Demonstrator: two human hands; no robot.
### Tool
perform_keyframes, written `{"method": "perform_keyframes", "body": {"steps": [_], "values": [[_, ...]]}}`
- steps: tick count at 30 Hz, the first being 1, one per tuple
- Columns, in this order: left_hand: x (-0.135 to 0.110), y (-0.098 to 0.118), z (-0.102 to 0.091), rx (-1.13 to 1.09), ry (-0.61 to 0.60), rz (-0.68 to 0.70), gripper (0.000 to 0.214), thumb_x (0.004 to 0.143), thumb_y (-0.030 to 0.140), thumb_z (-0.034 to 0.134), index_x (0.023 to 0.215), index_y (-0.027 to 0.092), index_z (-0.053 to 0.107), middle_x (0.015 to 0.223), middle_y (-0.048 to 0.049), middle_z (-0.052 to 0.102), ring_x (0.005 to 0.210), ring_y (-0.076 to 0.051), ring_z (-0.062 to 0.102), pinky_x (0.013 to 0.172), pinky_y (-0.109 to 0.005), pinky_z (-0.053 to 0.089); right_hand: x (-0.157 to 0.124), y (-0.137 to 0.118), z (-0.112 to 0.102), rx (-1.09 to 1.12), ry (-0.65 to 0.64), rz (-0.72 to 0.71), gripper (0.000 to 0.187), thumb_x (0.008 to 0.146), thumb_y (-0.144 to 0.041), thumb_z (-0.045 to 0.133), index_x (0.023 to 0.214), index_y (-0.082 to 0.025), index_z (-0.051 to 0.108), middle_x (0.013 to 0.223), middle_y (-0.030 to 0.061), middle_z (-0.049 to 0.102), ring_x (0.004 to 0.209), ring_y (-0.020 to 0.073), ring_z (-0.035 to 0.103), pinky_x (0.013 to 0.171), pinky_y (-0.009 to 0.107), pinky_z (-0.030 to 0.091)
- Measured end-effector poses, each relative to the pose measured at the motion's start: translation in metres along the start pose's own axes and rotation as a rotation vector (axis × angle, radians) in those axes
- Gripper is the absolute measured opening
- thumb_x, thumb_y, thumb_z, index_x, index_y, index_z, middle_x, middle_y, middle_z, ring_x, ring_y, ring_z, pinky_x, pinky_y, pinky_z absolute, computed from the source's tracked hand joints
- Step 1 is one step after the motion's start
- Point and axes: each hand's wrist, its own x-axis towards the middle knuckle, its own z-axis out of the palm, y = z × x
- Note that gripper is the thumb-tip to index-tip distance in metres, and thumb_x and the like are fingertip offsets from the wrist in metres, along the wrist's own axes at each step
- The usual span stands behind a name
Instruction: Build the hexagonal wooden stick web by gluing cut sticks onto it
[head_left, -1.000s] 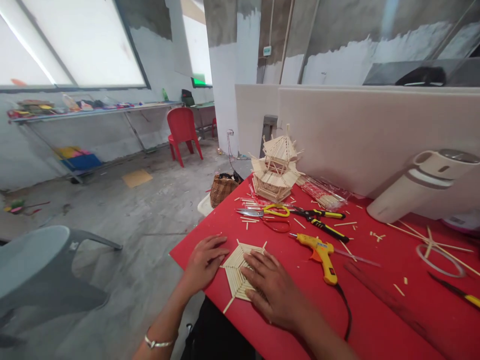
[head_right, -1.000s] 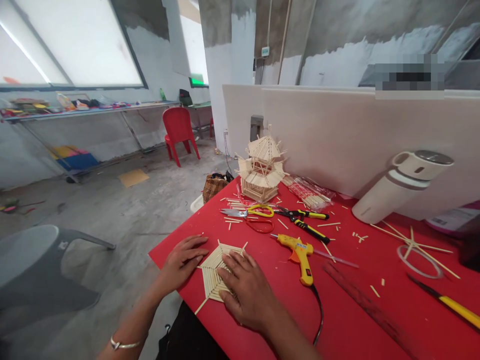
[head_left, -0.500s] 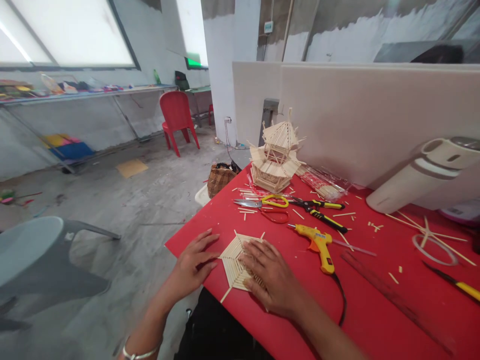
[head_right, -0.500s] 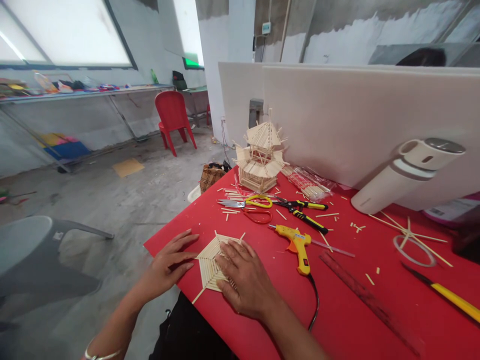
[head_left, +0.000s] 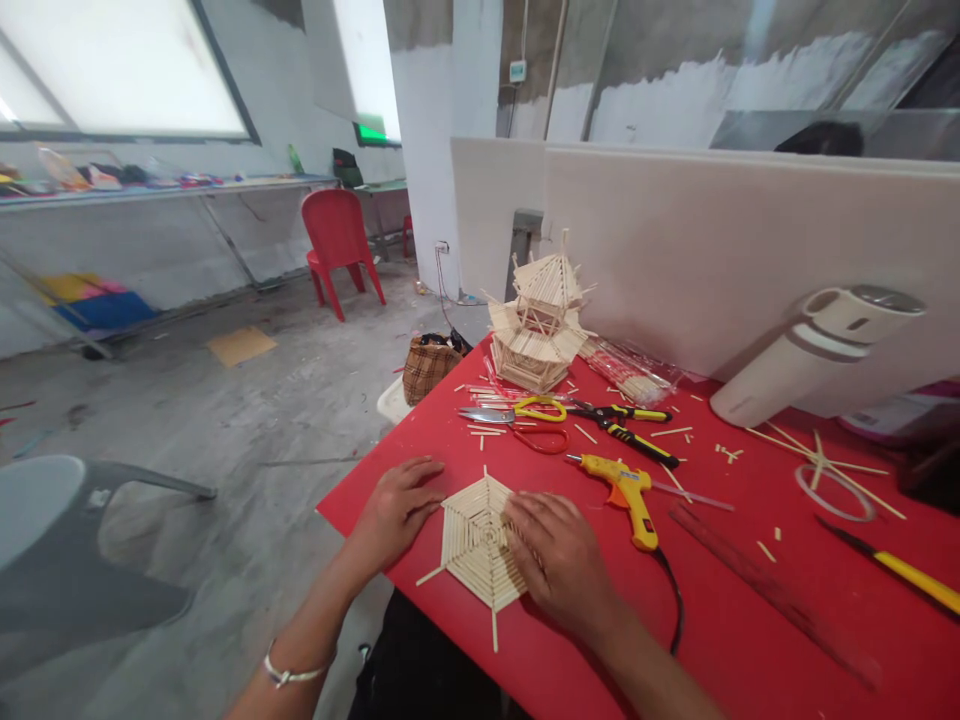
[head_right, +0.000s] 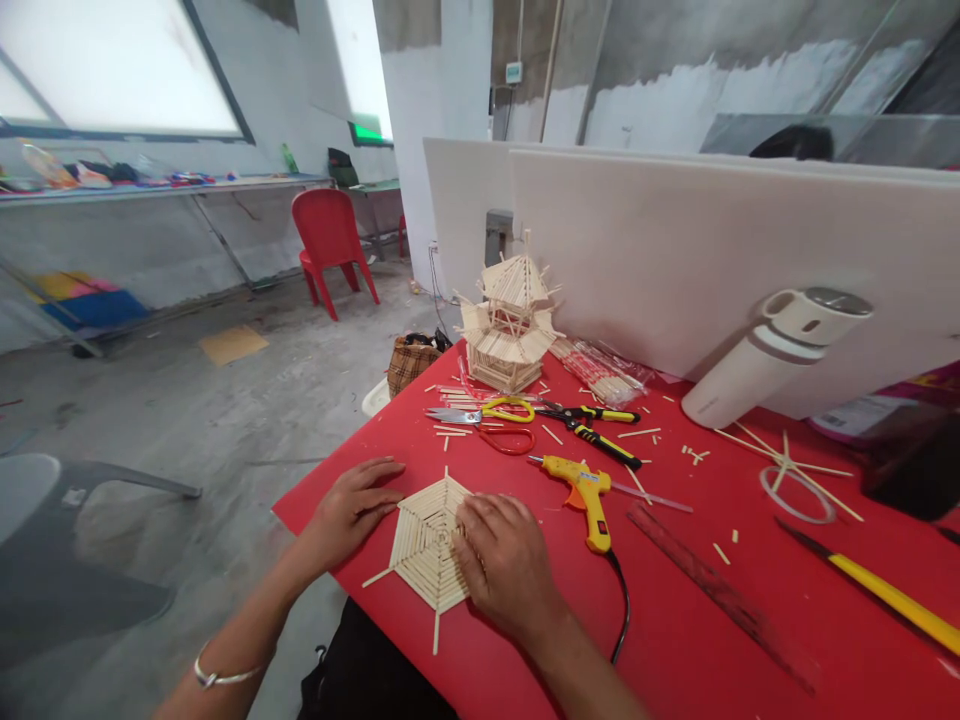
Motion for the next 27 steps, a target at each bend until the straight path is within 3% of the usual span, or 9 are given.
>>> {"method": "perform_keyframes", "body": {"steps": [5, 10, 15, 17, 20, 21, 23, 27], "values": [[0.008, -0.001, 0.003, -0.002, -0.03, 0.001, 0.022, 0.095, 0.025, 0.058, 0.099, 0.028, 0.08, 0.128, -0.0074, 0.071, 0.124, -0.027, 0.061, 0.103, -0.047, 0.049, 0.0, 0.005, -0.001, -0.02, -0.063, -0.015, 0.031, 0.101, -0.03, 0.048, 0.121, -0.02, 0.068, 0.126, 0.0075, 0.071, 0.118, 0.0241, 0.061, 0.105, 0.044, 0.044], [0.015, -0.002, 0.006, -0.008, -0.068, 0.03, 0.02, 0.095, 0.025, 0.059, 0.096, 0.026, 0.079, 0.127, -0.0073, 0.071, 0.122, -0.027, 0.062, 0.103, -0.047, 0.049, 0.0, 0.009, -0.002, -0.036, -0.032, 0.019, 0.03, 0.102, -0.03, 0.046, 0.118, -0.021, 0.07, 0.117, 0.0069, 0.074, 0.11, 0.0225, 0.065, 0.103, 0.044, 0.044], [0.036, -0.009, -0.011, -0.082, -0.133, 0.012, 0.026, 0.096, 0.029, 0.055, 0.109, 0.025, 0.078, 0.134, -0.0093, 0.067, 0.123, -0.026, 0.061, 0.104, -0.045, 0.051, 0.005, 0.015, -0.013, -0.034, 0.004, 0.051, 0.03, 0.103, -0.03, 0.045, 0.115, -0.021, 0.071, 0.114, 0.0069, 0.075, 0.107, 0.0213, 0.066, 0.099, 0.041, 0.045], [0.053, -0.009, -0.02, -0.147, -0.202, -0.017, 0.028, 0.095, 0.031, 0.054, 0.111, 0.025, 0.077, 0.133, -0.0089, 0.067, 0.12, -0.024, 0.063, 0.103, -0.041, 0.052, 0.017, 0.022, -0.023, -0.056, -0.029, 0.09, 0.03, 0.103, -0.03, 0.045, 0.115, -0.021, 0.071, 0.116, 0.0067, 0.075, 0.107, 0.021, 0.066, 0.098, 0.04, 0.046], [0.089, -0.005, -0.024, -0.249, -0.289, -0.027, 0.026, 0.094, 0.031, 0.054, 0.101, 0.021, 0.077, 0.114, -0.0081, 0.076, 0.105, -0.021, 0.069, 0.095, -0.034, 0.054, 0.048, 0.04, -0.037, -0.188, -0.208, 0.183, 0.031, 0.101, -0.028, 0.046, 0.121, -0.022, 0.069, 0.124, 0.0062, 0.072, 0.114, 0.0215, 0.064, 0.098, 0.037, 0.046], [0.101, -0.002, -0.022, -0.249, -0.282, -0.051, 0.025, 0.093, 0.031, 0.055, 0.098, 0.02, 0.077, 0.107, -0.0073, 0.077, 0.096, -0.021, 0.07, 0.088, -0.032, 0.055, 0.061, 0.047, -0.04, -0.253, -0.293, 0.213, 0.033, 0.1, -0.025, 0.046, 0.125, -0.023, 0.067, 0.128, 0.0053, 0.07, 0.117, 0.0208, 0.062, 0.098, 0.035, 0.046], [0.126, 0.002, -0.013, -0.215, -0.273, -0.074, 0.022, 0.09, 0.028, 0.057, 0.092, 0.019, 0.077, 0.096, -0.0058, 0.078, 0.084, -0.019, 0.07, 0.078, -0.03, 0.054, 0.087, 0.063, -0.043, -0.304, -0.334, 0.249, 0.04, 0.096, -0.015, 0.045, 0.131, -0.021, 0.063, 0.133, 0.0071, 0.067, 0.122, 0.021, 0.06, 0.1, 0.033, 0.045], [0.155, 0.001, 0.011, -0.206, -0.317, -0.032, 0.023, 0.087, 0.022, 0.055, 0.083, 0.018, 0.077, 0.081, -0.005, 0.077, 0.074, -0.017, 0.067, 0.071, -0.027, 0.049, 0.126, 0.089, -0.034, -0.389, -0.461, 0.3, 0.042, 0.087, -0.013, 0.057, 0.128, -0.02, 0.065, 0.123, 0.0116, 0.071, 0.112, 0.0257, 0.066, 0.092, 0.034, 0.049]]}}
